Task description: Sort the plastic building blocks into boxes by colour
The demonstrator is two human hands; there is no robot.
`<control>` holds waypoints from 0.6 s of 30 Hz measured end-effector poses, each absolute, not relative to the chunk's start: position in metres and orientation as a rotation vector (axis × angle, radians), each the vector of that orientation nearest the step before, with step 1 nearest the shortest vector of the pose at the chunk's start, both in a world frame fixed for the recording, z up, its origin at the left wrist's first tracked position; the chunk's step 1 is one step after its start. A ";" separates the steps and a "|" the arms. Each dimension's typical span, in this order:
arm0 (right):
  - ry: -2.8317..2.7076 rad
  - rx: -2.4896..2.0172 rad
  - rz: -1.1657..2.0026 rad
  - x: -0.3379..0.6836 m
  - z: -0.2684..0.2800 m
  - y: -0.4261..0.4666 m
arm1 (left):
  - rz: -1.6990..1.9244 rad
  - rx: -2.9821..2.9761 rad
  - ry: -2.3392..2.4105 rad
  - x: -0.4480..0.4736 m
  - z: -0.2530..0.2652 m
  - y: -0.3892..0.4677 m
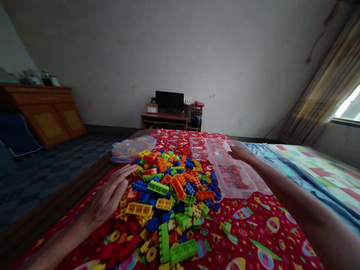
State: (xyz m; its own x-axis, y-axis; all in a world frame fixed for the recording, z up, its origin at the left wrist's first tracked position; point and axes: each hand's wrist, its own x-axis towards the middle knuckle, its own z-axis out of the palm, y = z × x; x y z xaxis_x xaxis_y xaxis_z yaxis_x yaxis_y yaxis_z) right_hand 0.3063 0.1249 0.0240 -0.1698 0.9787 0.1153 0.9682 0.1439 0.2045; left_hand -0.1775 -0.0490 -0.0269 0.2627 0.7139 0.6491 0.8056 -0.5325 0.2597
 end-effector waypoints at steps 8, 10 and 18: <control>3.381 1.018 0.160 0.204 0.018 0.046 | -0.372 -2.766 -0.665 -0.100 0.016 -0.143; 3.403 0.838 -0.002 0.172 0.020 0.025 | -0.217 -2.787 -0.481 -0.084 0.013 -0.158; 3.336 0.431 -0.282 0.108 0.012 0.016 | -0.269 -2.761 -0.853 -0.094 -0.012 -0.130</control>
